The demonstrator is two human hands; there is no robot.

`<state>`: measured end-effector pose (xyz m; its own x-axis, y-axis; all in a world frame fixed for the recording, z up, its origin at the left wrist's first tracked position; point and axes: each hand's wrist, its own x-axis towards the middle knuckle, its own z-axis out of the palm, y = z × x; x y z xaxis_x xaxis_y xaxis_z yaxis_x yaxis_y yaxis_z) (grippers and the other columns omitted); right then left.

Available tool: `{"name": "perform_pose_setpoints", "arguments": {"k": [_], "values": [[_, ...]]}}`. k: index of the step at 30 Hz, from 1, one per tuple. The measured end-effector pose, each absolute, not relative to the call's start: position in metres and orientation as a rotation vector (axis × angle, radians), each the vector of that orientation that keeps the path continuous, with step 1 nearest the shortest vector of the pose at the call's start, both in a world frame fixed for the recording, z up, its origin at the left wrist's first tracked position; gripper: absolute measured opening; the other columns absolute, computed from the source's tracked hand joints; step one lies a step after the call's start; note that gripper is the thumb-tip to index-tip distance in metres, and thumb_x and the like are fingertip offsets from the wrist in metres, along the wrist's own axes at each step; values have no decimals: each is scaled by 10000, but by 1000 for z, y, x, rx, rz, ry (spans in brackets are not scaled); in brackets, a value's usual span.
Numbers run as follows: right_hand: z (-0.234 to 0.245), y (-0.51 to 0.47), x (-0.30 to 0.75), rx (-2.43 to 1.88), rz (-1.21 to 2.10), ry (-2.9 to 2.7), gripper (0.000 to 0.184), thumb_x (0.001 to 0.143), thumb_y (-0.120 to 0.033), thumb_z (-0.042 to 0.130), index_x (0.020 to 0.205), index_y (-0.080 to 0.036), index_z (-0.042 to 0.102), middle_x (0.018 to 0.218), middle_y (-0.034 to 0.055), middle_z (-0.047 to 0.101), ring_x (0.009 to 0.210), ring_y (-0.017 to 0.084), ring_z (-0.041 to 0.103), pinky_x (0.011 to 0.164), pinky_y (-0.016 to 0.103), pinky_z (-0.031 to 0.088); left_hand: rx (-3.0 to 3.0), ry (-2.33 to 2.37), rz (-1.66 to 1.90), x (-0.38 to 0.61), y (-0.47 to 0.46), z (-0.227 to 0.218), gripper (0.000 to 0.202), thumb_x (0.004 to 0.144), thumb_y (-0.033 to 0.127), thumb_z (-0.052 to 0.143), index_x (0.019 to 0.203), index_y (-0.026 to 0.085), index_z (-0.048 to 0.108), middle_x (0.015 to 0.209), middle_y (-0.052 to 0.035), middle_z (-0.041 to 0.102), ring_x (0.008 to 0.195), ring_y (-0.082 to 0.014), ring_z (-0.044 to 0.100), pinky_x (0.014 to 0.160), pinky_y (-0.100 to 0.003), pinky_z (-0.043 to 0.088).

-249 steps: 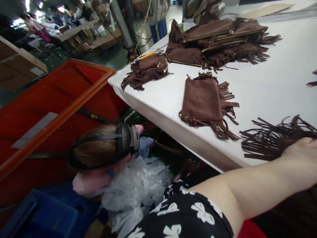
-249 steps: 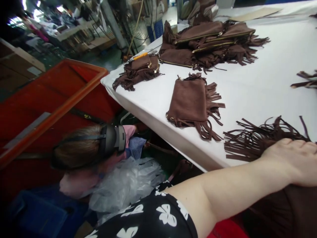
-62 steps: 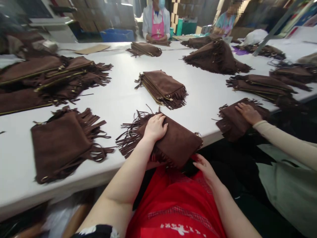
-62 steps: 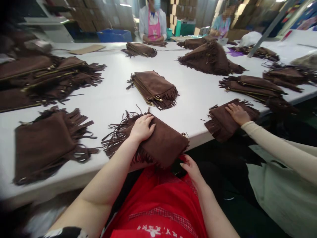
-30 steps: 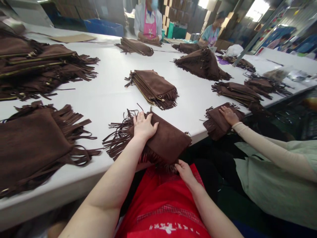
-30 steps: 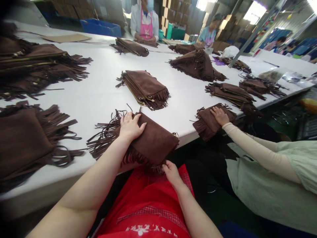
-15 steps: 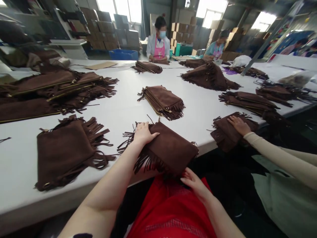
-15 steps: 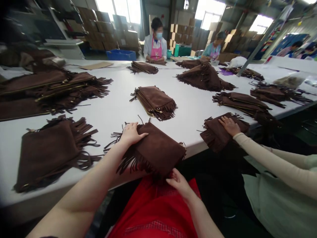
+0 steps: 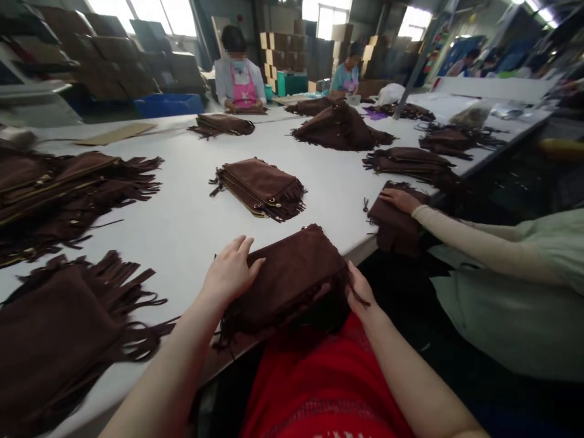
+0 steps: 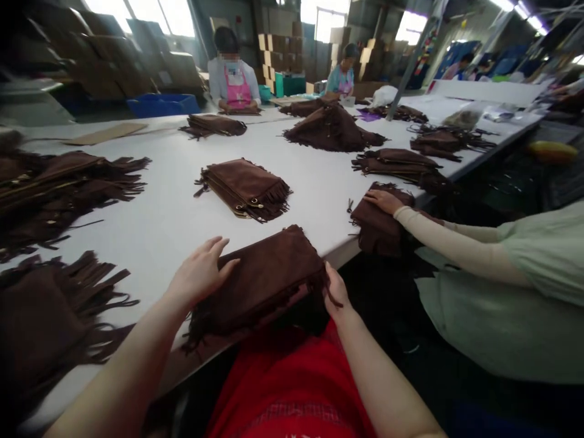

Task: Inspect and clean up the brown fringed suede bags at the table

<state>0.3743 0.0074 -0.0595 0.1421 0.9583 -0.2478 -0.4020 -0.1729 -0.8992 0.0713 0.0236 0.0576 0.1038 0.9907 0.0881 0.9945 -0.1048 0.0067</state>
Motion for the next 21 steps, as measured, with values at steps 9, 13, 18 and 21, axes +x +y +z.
{"name": "perform_pose_setpoints", "arguments": {"k": [9, 13, 18, 21], "values": [[-78, -46, 346, -888, 1765, -770, 475, 590, -164, 733, 1060, -216, 687, 1100, 29, 722, 1108, 273, 614, 1003, 398, 444, -2399, -1996, -208, 92, 48, 1, 640, 933, 562, 303, 1429, 176, 422, 1494, -120, 426, 1385, -264, 374, 1135, -421, 296], [-69, -47, 326, -916, 1813, -782, 439, 604, -238, 768, 1037, -208, 707, 1086, 34, 729, 1106, 285, 623, 1003, 425, 458, -2383, -2006, -207, 91, 46, 4, 624, 937, 568, 294, 1408, 187, 444, 1476, -110, 452, 1372, -247, 393, 1136, -397, 301], [-55, -47, 313, -951, 1713, -756, 396, 670, -341, 771, 1036, -200, 717, 1124, 43, 722, 1119, 285, 624, 1023, 443, 459, -2381, -2010, -212, 92, 46, 4, 612, 937, 565, 308, 1401, 190, 449, 1480, -99, 450, 1369, -237, 393, 1143, -378, 288], [-49, -42, 313, -1045, 1583, -903, 406, 710, -379, 765, 1067, -195, 709, 1163, 61, 706, 1138, 294, 616, 1035, 451, 454, -2382, -2014, -215, 92, 46, 3, 604, 942, 560, 304, 1401, 193, 446, 1482, -97, 446, 1373, -231, 388, 1143, -370, 282]]}}
